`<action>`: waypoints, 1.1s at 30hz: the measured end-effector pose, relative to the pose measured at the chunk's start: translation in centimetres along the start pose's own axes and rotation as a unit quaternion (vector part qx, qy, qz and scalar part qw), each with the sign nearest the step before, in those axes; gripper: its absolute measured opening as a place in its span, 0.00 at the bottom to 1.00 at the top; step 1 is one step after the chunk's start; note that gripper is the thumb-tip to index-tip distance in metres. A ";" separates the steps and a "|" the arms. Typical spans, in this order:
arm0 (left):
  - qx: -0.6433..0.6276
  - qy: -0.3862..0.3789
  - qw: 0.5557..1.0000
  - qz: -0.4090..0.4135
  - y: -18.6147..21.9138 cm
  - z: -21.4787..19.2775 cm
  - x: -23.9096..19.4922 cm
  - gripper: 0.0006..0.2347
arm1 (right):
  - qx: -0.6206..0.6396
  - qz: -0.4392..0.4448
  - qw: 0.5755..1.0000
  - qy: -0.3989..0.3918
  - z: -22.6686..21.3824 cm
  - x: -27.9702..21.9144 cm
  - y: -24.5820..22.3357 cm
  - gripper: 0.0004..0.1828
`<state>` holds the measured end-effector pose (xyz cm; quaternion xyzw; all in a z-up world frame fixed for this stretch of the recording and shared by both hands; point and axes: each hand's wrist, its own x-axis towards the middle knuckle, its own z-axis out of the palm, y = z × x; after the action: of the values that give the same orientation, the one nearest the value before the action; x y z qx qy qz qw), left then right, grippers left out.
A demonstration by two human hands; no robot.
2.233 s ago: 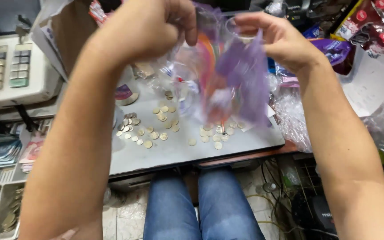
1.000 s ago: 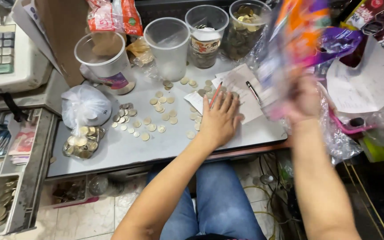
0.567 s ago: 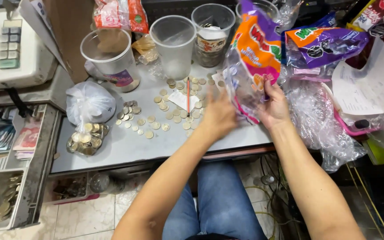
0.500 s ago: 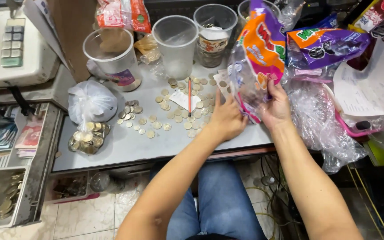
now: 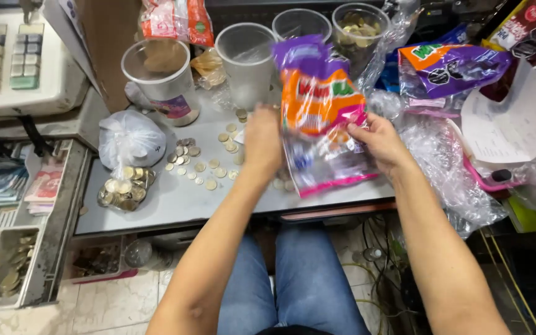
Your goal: The person sorts a pile of coins on a table by hand, separating them into groups. They then pick up a pen and write on a small piece of paper. Finally, they pick up a purple snack bag, write on it with the pen, and place it on the table.
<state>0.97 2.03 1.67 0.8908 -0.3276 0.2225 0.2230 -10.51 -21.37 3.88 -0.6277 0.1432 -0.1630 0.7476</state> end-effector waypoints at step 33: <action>-0.107 -0.136 0.984 0.051 7.1 -7.1 -2.5 0.39 | -0.389 -0.249 0.882 0.093 2.1 -2.7 -8.0 0.24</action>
<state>-7.32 2.23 7.79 0.8656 -0.4220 0.0744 0.2590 -12.58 -19.58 12.17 -0.8650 0.1030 -0.3328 0.3612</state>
